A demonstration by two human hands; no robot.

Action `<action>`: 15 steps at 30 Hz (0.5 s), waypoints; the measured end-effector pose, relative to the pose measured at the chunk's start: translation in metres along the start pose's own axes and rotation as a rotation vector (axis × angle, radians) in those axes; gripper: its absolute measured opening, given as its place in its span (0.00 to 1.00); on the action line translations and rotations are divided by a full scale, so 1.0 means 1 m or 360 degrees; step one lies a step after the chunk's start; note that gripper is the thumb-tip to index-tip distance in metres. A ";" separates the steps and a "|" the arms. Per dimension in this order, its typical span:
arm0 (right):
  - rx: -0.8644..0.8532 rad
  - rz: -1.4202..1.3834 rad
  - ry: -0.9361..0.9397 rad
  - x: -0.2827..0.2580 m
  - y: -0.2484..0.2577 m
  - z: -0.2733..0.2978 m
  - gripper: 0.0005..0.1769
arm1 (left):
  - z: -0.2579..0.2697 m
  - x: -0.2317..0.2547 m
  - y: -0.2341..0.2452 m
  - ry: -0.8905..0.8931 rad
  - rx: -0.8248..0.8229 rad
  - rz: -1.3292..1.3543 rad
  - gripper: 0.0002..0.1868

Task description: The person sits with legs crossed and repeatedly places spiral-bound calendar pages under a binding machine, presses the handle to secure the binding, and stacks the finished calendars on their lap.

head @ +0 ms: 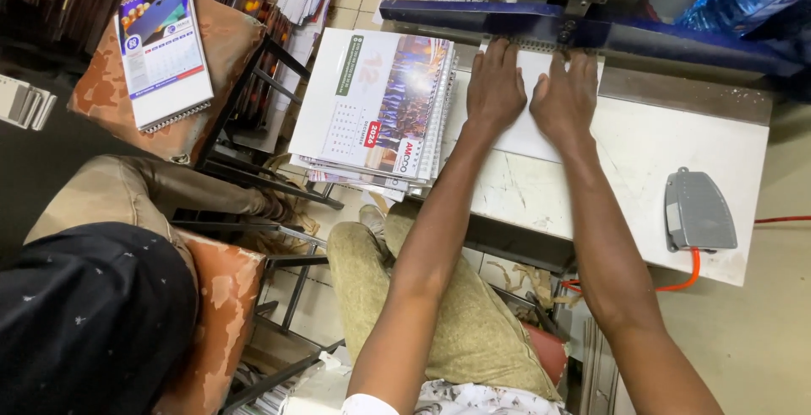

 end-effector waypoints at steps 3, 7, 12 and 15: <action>0.0001 -0.0054 -0.0030 -0.006 0.005 -0.003 0.23 | 0.004 0.001 0.010 -0.0113 0.0399 0.0165 0.24; -0.0135 -0.0070 -0.0229 -0.004 0.002 -0.003 0.26 | -0.001 -0.002 0.005 0.0001 0.0448 0.0155 0.22; -0.0106 -0.0033 -0.0272 -0.005 -0.003 -0.001 0.26 | 0.006 -0.007 0.003 -0.0044 0.0362 0.0057 0.25; -0.0099 -0.0090 -0.0263 -0.005 -0.005 -0.003 0.28 | 0.034 -0.001 0.016 -0.0013 0.0061 -0.0055 0.27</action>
Point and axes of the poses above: each hand's wrist, its own z-axis away from the middle knuckle, its own y-axis out of the back of the hand, x = y × z, the point moved 2 cm from there along -z, towards the middle knuckle, and after that the axes turned 6 degrees about x, right-handed, at the moved point
